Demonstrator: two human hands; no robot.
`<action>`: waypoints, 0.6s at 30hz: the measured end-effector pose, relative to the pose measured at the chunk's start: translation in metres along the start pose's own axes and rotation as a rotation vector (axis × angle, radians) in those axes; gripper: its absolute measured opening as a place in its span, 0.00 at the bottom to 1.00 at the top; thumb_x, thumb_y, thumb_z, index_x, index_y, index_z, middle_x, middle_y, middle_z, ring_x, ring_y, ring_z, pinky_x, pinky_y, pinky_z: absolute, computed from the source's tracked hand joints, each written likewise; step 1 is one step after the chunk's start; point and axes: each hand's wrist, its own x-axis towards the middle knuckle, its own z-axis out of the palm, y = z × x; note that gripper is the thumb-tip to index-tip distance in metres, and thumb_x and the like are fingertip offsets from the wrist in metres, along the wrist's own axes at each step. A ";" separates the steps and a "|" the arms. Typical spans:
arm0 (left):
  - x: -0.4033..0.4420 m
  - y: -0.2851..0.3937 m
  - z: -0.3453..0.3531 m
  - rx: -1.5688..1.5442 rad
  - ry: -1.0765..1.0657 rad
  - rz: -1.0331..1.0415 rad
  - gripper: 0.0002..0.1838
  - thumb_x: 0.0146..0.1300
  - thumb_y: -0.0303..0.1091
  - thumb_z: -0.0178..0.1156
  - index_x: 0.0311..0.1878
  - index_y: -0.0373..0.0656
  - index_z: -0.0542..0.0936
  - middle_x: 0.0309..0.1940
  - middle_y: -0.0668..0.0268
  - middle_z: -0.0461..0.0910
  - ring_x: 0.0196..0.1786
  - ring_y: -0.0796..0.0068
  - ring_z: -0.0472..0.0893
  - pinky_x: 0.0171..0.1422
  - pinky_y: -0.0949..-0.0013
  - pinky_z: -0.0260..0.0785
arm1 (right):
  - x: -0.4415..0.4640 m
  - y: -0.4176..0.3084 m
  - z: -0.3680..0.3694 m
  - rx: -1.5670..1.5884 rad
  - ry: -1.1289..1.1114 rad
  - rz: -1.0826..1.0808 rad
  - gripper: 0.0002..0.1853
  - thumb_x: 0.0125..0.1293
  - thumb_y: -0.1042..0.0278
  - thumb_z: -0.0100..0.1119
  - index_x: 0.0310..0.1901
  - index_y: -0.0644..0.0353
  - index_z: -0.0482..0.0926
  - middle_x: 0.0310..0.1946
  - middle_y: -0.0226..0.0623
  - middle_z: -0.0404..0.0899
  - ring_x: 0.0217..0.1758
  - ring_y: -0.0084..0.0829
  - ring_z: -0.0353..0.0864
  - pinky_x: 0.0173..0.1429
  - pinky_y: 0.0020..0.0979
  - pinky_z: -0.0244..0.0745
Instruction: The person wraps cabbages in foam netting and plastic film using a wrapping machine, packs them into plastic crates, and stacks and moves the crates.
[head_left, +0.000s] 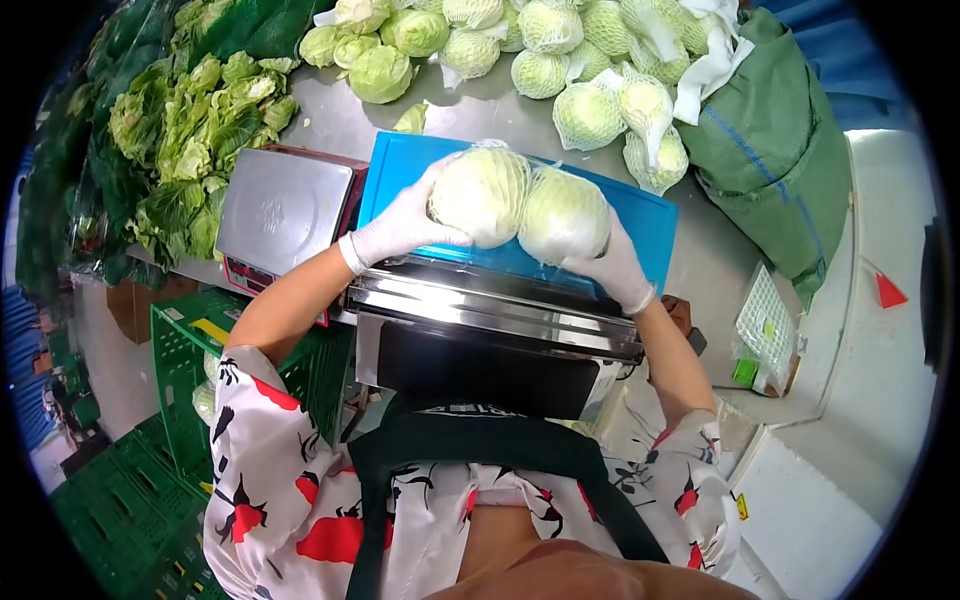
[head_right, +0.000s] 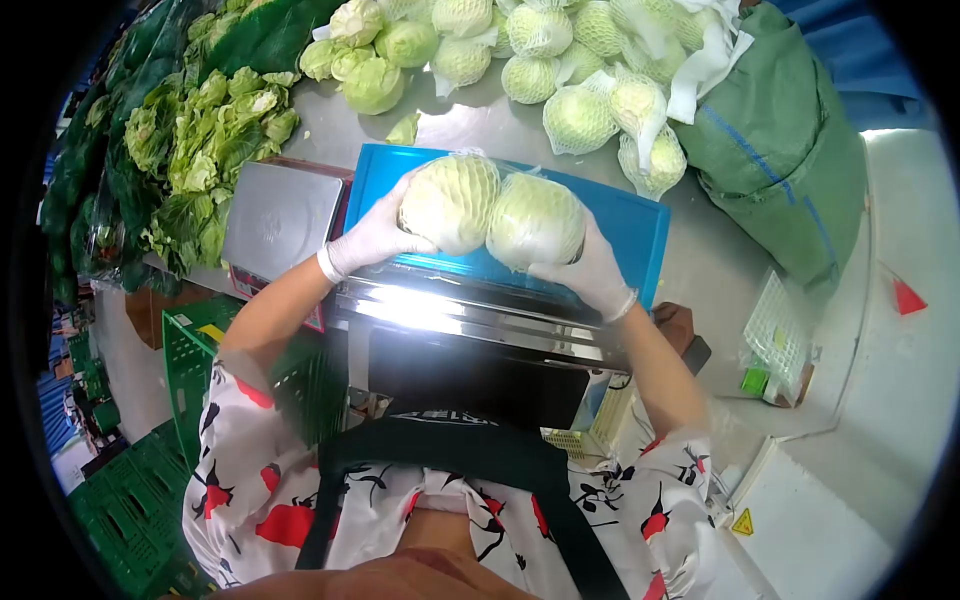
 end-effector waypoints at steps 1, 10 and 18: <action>-0.009 0.003 0.012 -0.273 0.001 -0.051 0.54 0.55 0.39 0.76 0.78 0.37 0.51 0.71 0.57 0.65 0.72 0.68 0.66 0.76 0.63 0.61 | -0.006 -0.007 0.009 0.217 -0.006 0.065 0.55 0.49 0.55 0.81 0.74 0.64 0.56 0.65 0.40 0.71 0.65 0.32 0.74 0.69 0.33 0.70; -0.114 0.053 0.044 -0.826 -0.319 -0.547 0.36 0.76 0.50 0.50 0.77 0.35 0.55 0.73 0.51 0.64 0.72 0.58 0.69 0.77 0.51 0.60 | -0.152 -0.055 0.049 0.610 -0.103 0.543 0.28 0.73 0.55 0.55 0.67 0.67 0.67 0.59 0.42 0.77 0.56 0.30 0.80 0.55 0.33 0.78; -0.210 -0.007 0.090 -0.924 -0.440 -0.969 0.38 0.78 0.55 0.44 0.77 0.33 0.55 0.73 0.51 0.65 0.75 0.60 0.65 0.79 0.53 0.56 | -0.241 -0.014 0.110 0.799 -0.080 0.966 0.34 0.77 0.45 0.48 0.74 0.60 0.59 0.68 0.42 0.69 0.68 0.37 0.72 0.68 0.44 0.72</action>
